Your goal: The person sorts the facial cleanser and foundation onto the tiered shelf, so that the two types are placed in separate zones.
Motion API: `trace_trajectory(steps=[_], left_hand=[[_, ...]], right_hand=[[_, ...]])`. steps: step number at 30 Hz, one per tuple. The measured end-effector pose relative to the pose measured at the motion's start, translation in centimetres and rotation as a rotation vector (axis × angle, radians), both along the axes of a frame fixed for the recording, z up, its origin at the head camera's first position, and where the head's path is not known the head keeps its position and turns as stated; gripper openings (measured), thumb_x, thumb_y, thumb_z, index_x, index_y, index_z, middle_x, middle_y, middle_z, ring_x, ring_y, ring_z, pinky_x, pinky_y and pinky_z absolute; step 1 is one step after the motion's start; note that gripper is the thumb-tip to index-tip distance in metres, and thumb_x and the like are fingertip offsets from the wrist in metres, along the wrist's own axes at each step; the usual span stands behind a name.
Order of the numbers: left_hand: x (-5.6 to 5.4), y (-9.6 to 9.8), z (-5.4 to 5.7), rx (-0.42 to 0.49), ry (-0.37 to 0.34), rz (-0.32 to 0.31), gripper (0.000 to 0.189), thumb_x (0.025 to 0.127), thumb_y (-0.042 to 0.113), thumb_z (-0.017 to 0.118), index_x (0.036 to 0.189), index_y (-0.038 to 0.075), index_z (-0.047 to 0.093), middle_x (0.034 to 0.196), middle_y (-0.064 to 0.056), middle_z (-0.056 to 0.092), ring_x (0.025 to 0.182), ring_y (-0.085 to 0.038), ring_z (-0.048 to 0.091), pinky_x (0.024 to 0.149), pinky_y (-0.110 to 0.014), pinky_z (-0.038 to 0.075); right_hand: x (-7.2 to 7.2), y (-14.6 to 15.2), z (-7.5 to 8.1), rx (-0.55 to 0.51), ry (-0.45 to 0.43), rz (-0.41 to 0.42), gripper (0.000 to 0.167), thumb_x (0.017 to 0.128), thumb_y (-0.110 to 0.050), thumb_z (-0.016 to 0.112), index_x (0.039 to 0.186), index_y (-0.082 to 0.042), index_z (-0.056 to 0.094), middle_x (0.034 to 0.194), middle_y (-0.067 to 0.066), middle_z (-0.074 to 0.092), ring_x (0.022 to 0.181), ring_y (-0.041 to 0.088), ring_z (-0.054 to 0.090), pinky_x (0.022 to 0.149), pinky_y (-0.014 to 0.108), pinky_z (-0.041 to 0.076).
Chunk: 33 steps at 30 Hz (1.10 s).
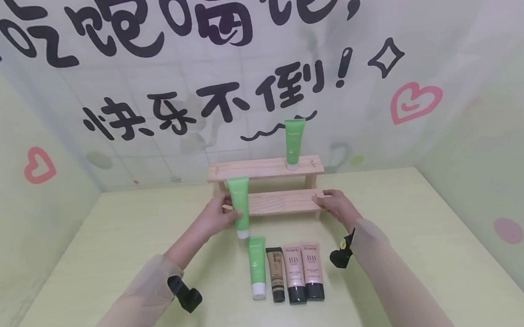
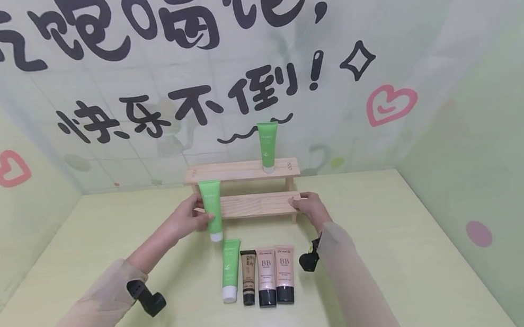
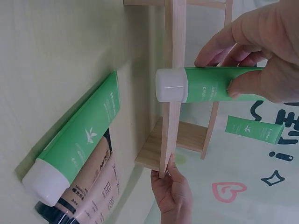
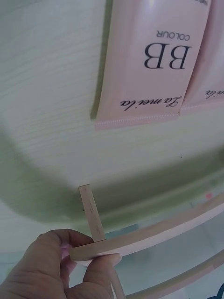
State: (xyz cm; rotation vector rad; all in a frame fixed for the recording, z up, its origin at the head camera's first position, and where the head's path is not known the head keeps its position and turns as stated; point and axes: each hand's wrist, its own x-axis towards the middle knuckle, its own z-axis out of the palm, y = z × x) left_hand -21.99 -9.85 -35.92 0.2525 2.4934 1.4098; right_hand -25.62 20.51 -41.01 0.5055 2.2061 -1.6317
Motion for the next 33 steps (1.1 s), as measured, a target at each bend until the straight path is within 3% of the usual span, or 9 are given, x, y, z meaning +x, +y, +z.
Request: trace_trajectory(steps=[7,18,25,33], left_hand=[[-1.2,0.9,0.8,0.015,0.004,0.017,0.053,0.086,0.007,0.058,0.133,0.000,0.034,0.122,-0.018,0.049,0.108,-0.031,0.055,0.089,-0.034,0.053],[-3.4,2.2,2.6,0.048,0.036,0.030,0.047,0.088,0.006,0.057,0.129,-0.001,0.034,0.126,-0.017,0.046,0.114,-0.031,0.054,0.089,-0.031,0.053],[-5.1,3.2,3.5,0.029,0.126,0.044,0.047,0.088,0.006,0.056,0.129,0.000,0.036,0.126,-0.017,0.048,0.112,-0.030,0.054,0.089,-0.034,0.052],[-6.1,3.9,4.2,0.039,0.219,0.040,0.045,0.088,0.008,0.056,0.129,0.001,0.036,0.127,-0.017,0.048,0.112,-0.031,0.053,0.094,-0.038,0.049]], right_hand=[[-0.1,-0.1,0.0,-0.022,-0.004,-0.005,0.063,0.094,-0.021,0.050,0.142,0.005,0.019,0.141,0.023,0.036,0.130,0.032,0.037,0.114,0.042,0.024],[-0.1,-0.2,0.1,-0.041,-0.012,-0.025,0.063,0.094,-0.020,0.050,0.142,0.005,0.019,0.141,0.022,0.035,0.130,0.030,0.038,0.114,0.040,0.025],[-0.3,-0.3,0.0,-0.066,-0.002,-0.036,0.062,0.093,-0.019,0.051,0.141,0.006,0.020,0.140,0.023,0.037,0.128,0.030,0.040,0.113,0.039,0.028],[-0.3,-0.2,-0.2,-0.082,0.002,-0.030,0.062,0.094,-0.017,0.050,0.141,0.007,0.019,0.140,0.025,0.036,0.125,0.029,0.041,0.112,0.038,0.029]])
